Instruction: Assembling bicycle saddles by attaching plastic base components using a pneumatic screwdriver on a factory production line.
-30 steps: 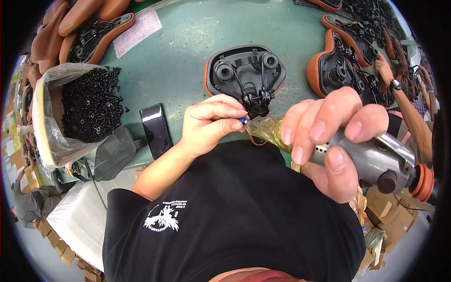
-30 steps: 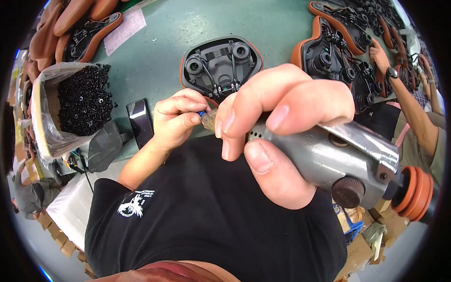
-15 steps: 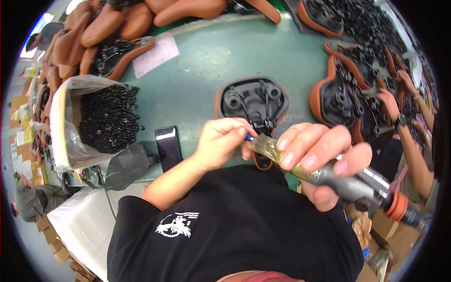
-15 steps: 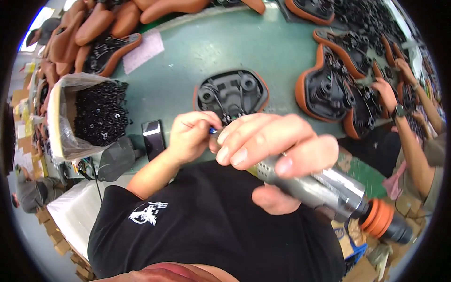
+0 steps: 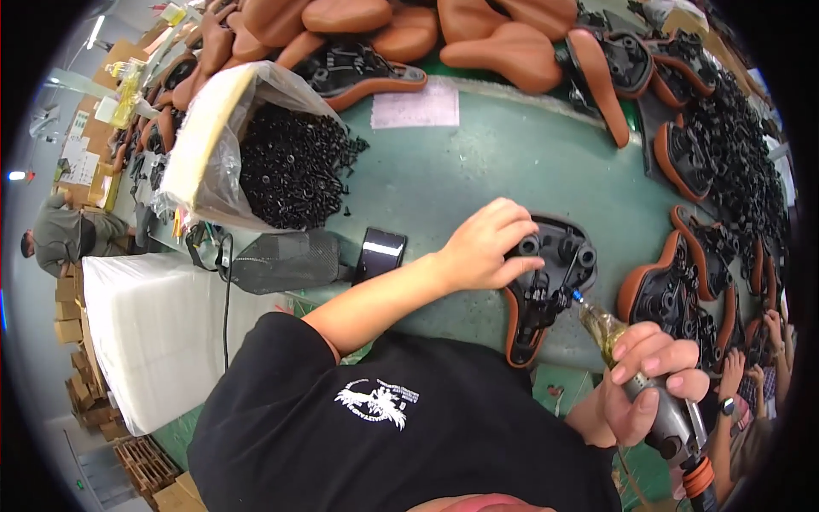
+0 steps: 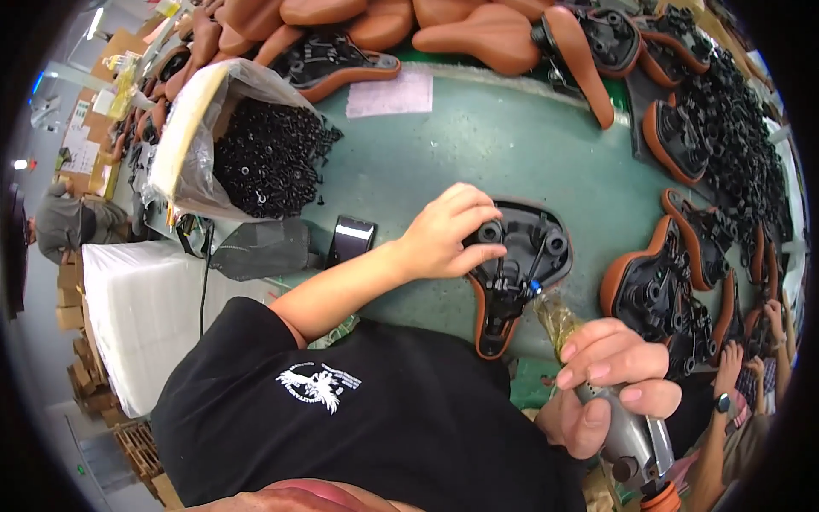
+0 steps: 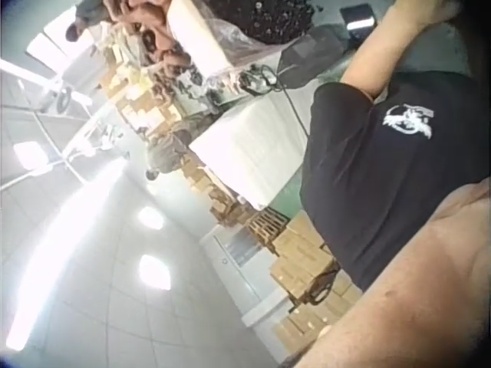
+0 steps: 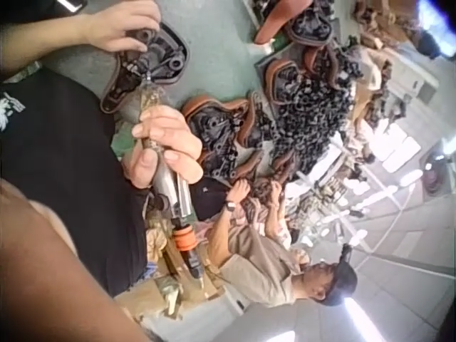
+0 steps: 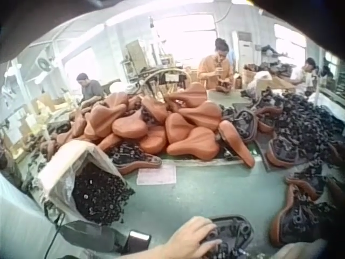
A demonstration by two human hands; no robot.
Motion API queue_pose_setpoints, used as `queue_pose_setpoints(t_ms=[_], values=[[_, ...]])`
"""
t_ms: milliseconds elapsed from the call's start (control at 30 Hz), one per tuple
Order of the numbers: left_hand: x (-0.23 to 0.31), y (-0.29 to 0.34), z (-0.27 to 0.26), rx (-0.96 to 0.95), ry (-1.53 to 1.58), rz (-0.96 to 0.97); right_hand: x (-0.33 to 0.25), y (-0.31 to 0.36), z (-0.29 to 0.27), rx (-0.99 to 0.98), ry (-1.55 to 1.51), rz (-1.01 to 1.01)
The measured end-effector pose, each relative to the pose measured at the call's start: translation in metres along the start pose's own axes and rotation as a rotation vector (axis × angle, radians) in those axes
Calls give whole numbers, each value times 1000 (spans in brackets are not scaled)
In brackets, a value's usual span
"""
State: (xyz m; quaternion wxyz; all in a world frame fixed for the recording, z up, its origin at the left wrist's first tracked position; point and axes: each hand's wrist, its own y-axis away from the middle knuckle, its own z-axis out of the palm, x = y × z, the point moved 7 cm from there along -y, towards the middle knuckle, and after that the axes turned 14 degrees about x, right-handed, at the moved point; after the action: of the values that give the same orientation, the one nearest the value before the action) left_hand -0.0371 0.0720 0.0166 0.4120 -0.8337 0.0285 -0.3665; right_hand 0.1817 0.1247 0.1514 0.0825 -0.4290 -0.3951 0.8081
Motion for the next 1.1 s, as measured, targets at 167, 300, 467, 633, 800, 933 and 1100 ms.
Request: queue_pose_setpoints(t_ms=[167,300,467,633,800,933,1100], values=[[3,-4,-7,67,-106,118,2,-7,1,-64,-59,0],[-1,-5,0,155,-77,158,2,-12,7,-164,-43,93],[-16,7,6,50,-65,58,12,-4,4,-206,-37,120],[-16,3,5,-58,-56,-66,31,-3,10,-187,-46,121],[-27,18,10,75,-35,-84,52,-2,25,-212,-11,183],[-36,23,13,19,31,-309,52,-5,26,-168,-9,161],[-47,33,17,86,164,-462,42,-12,24,-188,32,108]])
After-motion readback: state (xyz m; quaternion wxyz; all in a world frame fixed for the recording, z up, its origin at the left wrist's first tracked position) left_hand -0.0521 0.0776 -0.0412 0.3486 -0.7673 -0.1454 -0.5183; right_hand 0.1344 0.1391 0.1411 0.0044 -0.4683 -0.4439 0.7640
